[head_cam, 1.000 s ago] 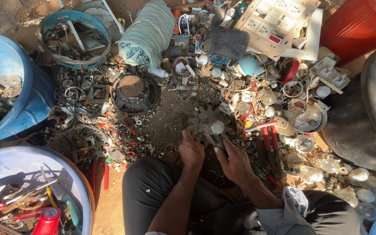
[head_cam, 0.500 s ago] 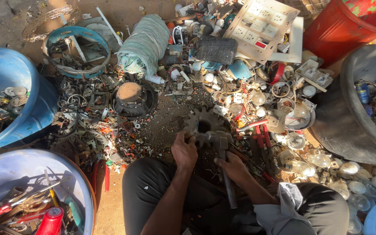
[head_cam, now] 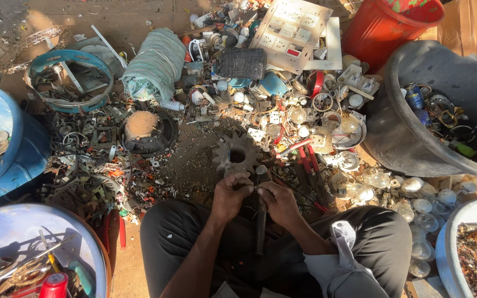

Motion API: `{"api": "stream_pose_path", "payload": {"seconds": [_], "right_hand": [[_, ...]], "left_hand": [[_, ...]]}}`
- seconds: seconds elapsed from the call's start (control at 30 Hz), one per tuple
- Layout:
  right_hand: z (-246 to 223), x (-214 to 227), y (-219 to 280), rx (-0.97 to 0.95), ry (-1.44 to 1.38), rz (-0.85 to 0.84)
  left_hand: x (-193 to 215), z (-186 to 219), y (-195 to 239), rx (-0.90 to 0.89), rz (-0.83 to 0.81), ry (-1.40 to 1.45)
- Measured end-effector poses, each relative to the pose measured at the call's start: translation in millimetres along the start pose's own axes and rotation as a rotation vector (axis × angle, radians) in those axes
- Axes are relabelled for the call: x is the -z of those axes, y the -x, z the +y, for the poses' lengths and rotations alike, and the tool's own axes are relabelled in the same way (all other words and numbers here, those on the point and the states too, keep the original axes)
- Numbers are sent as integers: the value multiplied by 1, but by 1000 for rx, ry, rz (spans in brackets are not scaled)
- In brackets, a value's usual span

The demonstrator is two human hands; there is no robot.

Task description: The person sits on the ground amidst a pile of electronic waste and uses a hammer and pliers to dismantle various components. They strike a metal gear-like object to break it apart and then use pliers to pull out copper wire from a white plastic housing. The person also breaks open a white circular plastic object to extract internal parts.

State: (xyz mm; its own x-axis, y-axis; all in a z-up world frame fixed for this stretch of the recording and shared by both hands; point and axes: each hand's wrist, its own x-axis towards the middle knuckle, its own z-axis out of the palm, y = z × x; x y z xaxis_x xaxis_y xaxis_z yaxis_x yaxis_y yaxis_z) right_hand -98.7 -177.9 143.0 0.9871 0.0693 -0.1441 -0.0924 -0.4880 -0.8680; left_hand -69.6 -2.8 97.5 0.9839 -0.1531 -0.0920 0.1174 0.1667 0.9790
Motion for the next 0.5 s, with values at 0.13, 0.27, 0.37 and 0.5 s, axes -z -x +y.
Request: {"api": "stream_pose_path", "payload": {"seconds": [0.13, 0.27, 0.37, 0.5], "right_hand": [[6, -3, 8, 0, -174, -111], [3, -14, 26, -47, -263, -147], [4, -18, 41, -115, -340, -130], [8, -9, 32, -159, -569, -60]], "left_hand": [[-4, -23, 0, 292, -35, 668], [20, -27, -21, 364, 296, 795], [56, -25, -38, 220, 441, 792], [57, -27, -36, 167, 301, 785]]}}
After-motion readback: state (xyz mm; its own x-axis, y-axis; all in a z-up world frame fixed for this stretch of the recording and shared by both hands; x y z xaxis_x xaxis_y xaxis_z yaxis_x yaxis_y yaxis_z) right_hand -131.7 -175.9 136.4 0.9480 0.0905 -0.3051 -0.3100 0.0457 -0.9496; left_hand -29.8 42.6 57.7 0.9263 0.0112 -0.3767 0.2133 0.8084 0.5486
